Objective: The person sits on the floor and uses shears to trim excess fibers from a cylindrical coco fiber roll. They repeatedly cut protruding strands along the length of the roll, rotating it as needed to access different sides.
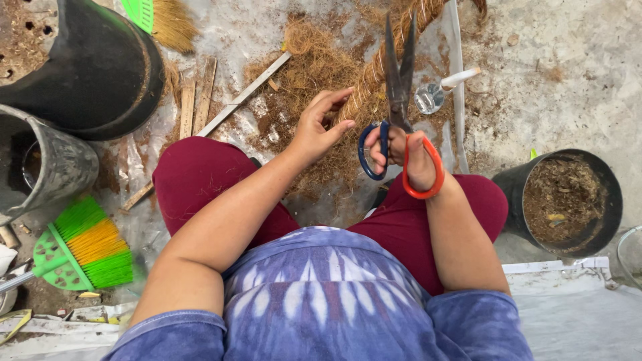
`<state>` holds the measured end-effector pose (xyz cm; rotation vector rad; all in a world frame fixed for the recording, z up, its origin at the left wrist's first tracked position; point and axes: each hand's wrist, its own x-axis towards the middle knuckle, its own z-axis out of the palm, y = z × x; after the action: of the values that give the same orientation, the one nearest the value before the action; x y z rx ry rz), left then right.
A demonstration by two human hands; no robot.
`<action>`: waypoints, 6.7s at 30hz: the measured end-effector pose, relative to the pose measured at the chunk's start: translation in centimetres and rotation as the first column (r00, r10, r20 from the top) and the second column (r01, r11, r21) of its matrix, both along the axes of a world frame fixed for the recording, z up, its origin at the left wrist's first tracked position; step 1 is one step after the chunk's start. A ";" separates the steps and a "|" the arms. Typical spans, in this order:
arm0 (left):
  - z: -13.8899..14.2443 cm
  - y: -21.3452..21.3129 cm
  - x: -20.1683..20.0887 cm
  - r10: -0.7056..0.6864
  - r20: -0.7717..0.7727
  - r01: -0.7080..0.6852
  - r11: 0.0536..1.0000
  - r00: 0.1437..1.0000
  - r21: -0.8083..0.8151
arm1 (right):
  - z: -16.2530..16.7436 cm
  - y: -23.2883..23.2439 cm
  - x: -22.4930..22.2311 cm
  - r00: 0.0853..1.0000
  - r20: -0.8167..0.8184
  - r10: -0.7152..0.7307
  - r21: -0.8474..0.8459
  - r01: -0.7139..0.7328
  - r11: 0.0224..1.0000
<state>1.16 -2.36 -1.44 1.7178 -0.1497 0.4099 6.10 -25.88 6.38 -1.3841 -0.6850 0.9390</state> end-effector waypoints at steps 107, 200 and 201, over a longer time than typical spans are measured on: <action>-4.1 -0.5 -1.1 0.129 -0.190 -0.030 0.892 0.973 0.452 | 0.9 -0.8 2.1 0.996 0.086 0.036 -0.008 -0.036 0.999; -3.7 1.2 -0.8 -0.241 -0.116 0.255 0.958 0.964 0.129 | 0.9 -1.4 2.3 0.996 0.062 0.068 -0.048 -0.065 0.997; -3.7 1.2 -0.7 -0.254 -0.132 0.269 0.956 0.958 0.115 | 1.0 -1.4 2.4 0.997 0.044 0.069 -0.040 -0.067 0.997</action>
<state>0.42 -1.17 -5.12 1.8172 -0.3230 0.1049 8.46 -27.26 7.37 -1.4273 -0.7556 0.9811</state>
